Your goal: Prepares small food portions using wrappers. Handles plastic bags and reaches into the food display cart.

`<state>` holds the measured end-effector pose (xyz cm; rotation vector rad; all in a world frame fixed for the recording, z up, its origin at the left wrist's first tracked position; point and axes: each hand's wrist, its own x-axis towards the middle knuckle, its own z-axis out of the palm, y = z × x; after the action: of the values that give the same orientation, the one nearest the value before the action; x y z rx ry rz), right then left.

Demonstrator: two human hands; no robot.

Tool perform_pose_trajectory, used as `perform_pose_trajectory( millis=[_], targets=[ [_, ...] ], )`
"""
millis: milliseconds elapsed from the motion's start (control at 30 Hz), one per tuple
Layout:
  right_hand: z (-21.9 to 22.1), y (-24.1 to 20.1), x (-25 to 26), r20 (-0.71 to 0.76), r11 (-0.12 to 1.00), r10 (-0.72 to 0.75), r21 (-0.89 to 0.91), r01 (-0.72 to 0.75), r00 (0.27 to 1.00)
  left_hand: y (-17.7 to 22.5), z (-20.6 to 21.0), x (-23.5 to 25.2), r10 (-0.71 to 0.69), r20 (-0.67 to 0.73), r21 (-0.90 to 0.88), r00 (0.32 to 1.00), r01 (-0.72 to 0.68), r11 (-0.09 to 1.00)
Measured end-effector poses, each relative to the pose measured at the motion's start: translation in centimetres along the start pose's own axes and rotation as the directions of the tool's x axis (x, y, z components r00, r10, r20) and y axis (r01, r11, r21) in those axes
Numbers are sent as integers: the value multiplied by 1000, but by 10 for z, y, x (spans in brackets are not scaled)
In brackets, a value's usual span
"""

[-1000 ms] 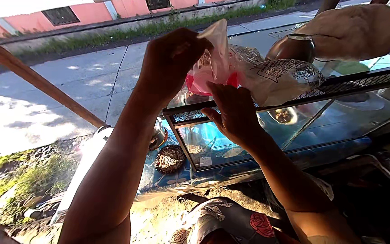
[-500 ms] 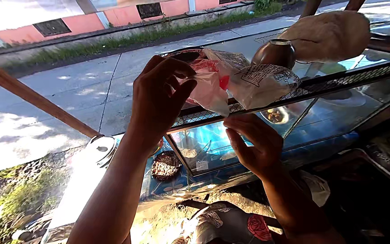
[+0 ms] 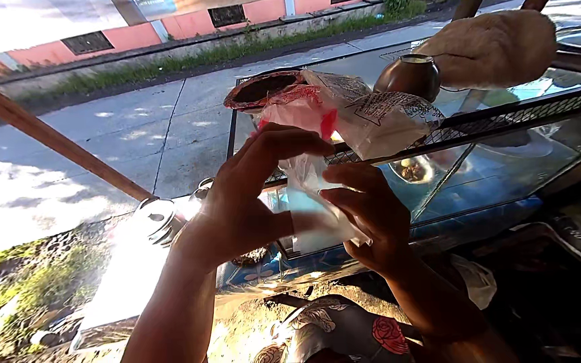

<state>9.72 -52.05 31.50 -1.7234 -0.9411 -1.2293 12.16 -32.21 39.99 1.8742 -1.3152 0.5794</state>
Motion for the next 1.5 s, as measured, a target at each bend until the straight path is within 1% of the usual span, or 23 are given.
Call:
perform_pose_trajectory(
  millis=[67, 133, 233, 267, 333, 400, 467, 500, 600, 633, 667, 733, 800, 833, 900, 967, 1000, 1067, 1200, 1267, 1333, 1400, 1500],
  targets=[
    [1, 1, -10, 25, 998, 1, 70, -2, 1000, -23, 4, -1, -113, 6, 131, 994, 111, 985],
    [-3, -3, -16, 55, 989, 8, 147, -16, 998, -46, 10, 3, -154, 16, 209, 988, 147, 967],
    [-14, -15, -21, 153, 937, -10, 348, -44, 988, -50, 14, 8, -239, 83, 260, 967, 210, 942],
    [-18, -18, -23, 183, 880, -29, 471, -62, 983, -54, 16, 7, -233, 59, 263, 971, 210, 942],
    [-27, -22, -28, 247, 693, -73, 709, -129, 966, -72, 22, 3, -151, -58, 245, 987, 161, 956],
    [-41, -23, -34, 316, 502, -71, 831, -239, 946, -75, 22, -2, -127, -118, 209, 985, 150, 966],
    [-55, -26, -43, 336, 396, 30, 861, -320, 941, -60, 18, -10, -163, -99, 185, 982, 179, 966],
    [-60, -30, -48, 313, 342, 140, 875, -343, 939, -47, 16, -17, -180, -67, 153, 981, 188, 970],
    [-71, -33, -64, 234, 101, 440, 947, -306, 867, -13, 13, -55, -166, 58, -97, 984, 171, 980],
    [-73, -28, -74, 210, 60, 503, 959, -276, 838, -4, 13, -72, -176, 114, -186, 978, 195, 963],
    [-79, -21, -87, 211, 78, 572, 948, -308, 793, 3, 16, -92, -203, 148, -266, 968, 237, 934],
    [-89, -10, -105, 160, 216, 768, 847, -486, 620, 7, 24, -129, -303, 164, -391, 939, 344, 854],
    [-91, 2, -123, 74, 258, 886, 742, -619, 458, 3, 39, -162, -468, 151, -436, 871, 484, 759],
    [-89, 6, -133, 34, 259, 919, 700, -666, 394, 1, 51, -178, -584, 124, -465, 802, 567, 680],
    [-78, 8, -150, 30, 203, 959, 624, -755, 283, 2, 79, -201, -810, 72, -594, 582, 677, 434],
    [-67, 9, -163, 105, 68, 982, 571, -818, 155, 4, 101, -214, -928, 79, -751, 363, 634, 184],
    [-61, 10, -169, 135, 3, 987, 547, -837, 92, 3, 108, -220, -952, 98, -800, 291, 592, 99],
    [-52, 17, -184, 185, -99, 983, 484, -869, -8, 0, 115, -231, -976, 93, -844, 197, 536, 28],
    [-42, 34, -211, 295, -317, 926, 268, -910, -236, 2, 124, -241, -993, 54, -858, 105, 514, 8],
    [-39, 38, -225, 321, -343, 904, 145, -928, -284, 5, 126, -243, -992, 98, -875, 84, 483, -46],
    [-38, 38, -237, 309, -320, 904, 34, -947, -295, 6, 124, -247, -980, 161, -883, 117, 460, -90],
    [-38, 34, -240, 270, -314, 917, 37, -949, -293, 4, 118, -250, -974, 186, -883, 129, 457, -108],
    [-37, 25, -234, 275, -428, 892, 258, -866, -359, -4, 106, -262, -981, 165, -860, 99, 502, -94]
  ],
)
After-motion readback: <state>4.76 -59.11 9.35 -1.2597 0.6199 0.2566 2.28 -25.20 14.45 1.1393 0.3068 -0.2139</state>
